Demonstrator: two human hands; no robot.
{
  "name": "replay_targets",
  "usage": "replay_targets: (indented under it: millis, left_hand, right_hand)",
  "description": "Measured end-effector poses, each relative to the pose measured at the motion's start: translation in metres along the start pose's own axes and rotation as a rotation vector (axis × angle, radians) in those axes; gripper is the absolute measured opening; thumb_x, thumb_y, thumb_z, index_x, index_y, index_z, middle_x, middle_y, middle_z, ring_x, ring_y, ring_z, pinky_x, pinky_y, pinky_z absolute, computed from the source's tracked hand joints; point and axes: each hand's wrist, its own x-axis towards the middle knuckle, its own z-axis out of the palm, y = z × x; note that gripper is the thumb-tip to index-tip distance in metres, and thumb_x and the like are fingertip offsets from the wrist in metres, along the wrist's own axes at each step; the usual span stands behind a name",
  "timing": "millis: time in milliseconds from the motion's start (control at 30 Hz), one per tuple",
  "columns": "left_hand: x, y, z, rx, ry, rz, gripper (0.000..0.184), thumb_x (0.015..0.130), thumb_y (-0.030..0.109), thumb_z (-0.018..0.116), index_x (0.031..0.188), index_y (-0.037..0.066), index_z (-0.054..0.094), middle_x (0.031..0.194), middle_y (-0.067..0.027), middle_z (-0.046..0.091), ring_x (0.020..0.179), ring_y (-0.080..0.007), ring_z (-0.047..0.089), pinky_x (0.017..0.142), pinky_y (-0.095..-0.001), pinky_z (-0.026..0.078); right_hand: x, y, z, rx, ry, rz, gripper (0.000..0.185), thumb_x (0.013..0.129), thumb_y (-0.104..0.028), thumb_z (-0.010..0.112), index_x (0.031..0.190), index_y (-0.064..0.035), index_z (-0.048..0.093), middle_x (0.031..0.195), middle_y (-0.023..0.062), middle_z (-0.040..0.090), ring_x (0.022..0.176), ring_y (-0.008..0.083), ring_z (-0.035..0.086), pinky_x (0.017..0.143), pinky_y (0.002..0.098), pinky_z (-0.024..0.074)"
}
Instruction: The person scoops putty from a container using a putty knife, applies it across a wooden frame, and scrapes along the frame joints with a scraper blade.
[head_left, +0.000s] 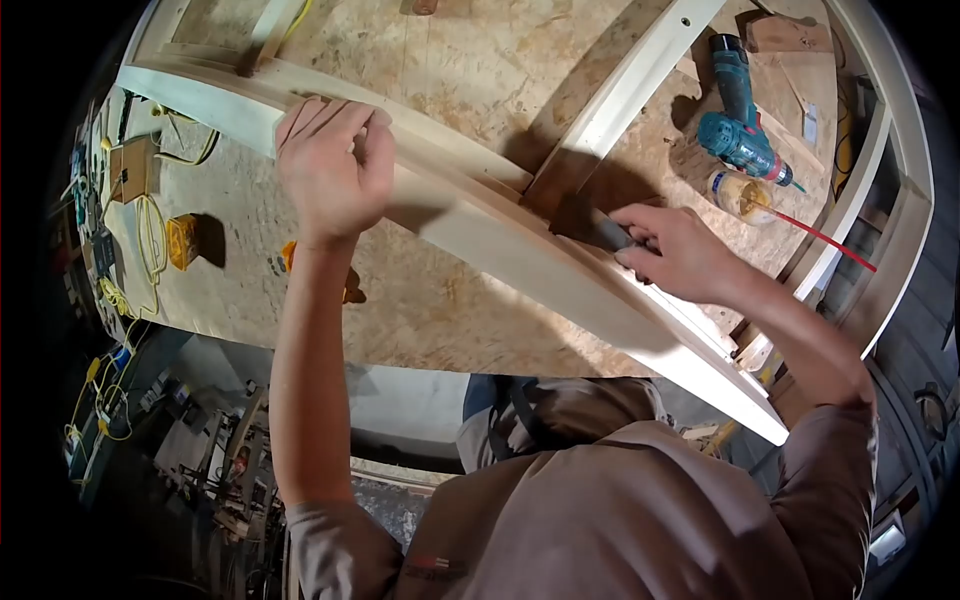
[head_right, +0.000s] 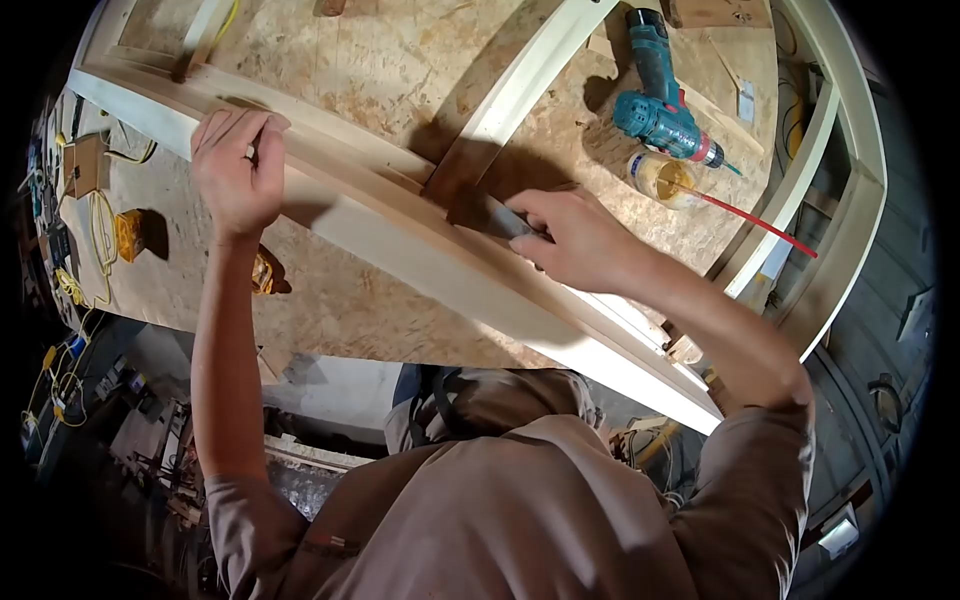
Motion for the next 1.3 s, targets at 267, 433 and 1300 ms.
replay_targets:
  millis: [267, 433, 1300]
  left_hand:
    - [-0.002, -0.004, 0.008, -0.053, 0.056, 0.007, 0.008, 0.080, 0.009, 0.063, 0.078, 0.008, 0.070, 0.071, -0.0045, 0.064, 0.073, -0.0262, 0.059, 0.082, -0.0355, 0.047]
    - [-0.002, -0.006, 0.008, -0.008, 0.038, 0.039, 0.011, 0.083, 0.011, 0.062, 0.080, 0.008, 0.072, 0.075, -0.0051, 0.068, 0.076, -0.0262, 0.063, 0.085, -0.0370, 0.048]
    - [-0.017, -0.026, 0.005, -0.063, -0.098, -0.084, 0.018, 0.093, 0.012, 0.058, 0.090, 0.002, 0.073, 0.088, -0.0116, 0.071, 0.081, -0.0271, 0.066, 0.078, -0.0352, 0.051]
  right_hand:
    - [-0.004, 0.043, 0.037, 0.082, 0.144, 0.074, 0.013, 0.088, -0.007, 0.071, 0.084, 0.0021, 0.062, 0.070, 0.0133, 0.062, 0.064, 0.0188, 0.057, 0.060, 0.0349, 0.0478]
    - [0.005, 0.054, 0.039, 0.365, 0.090, 0.149, 0.014, 0.088, -0.006, 0.070, 0.080, 0.0025, 0.062, 0.065, 0.0171, 0.059, 0.057, 0.0231, 0.061, 0.056, 0.0365, 0.0502]
    - [-0.240, 0.132, -0.041, -0.216, 0.058, 0.813, 0.029, 0.089, -0.019, 0.060, 0.074, 0.0049, 0.066, 0.067, 0.0196, 0.067, 0.063, 0.0296, 0.071, 0.065, 0.0422, 0.0553]
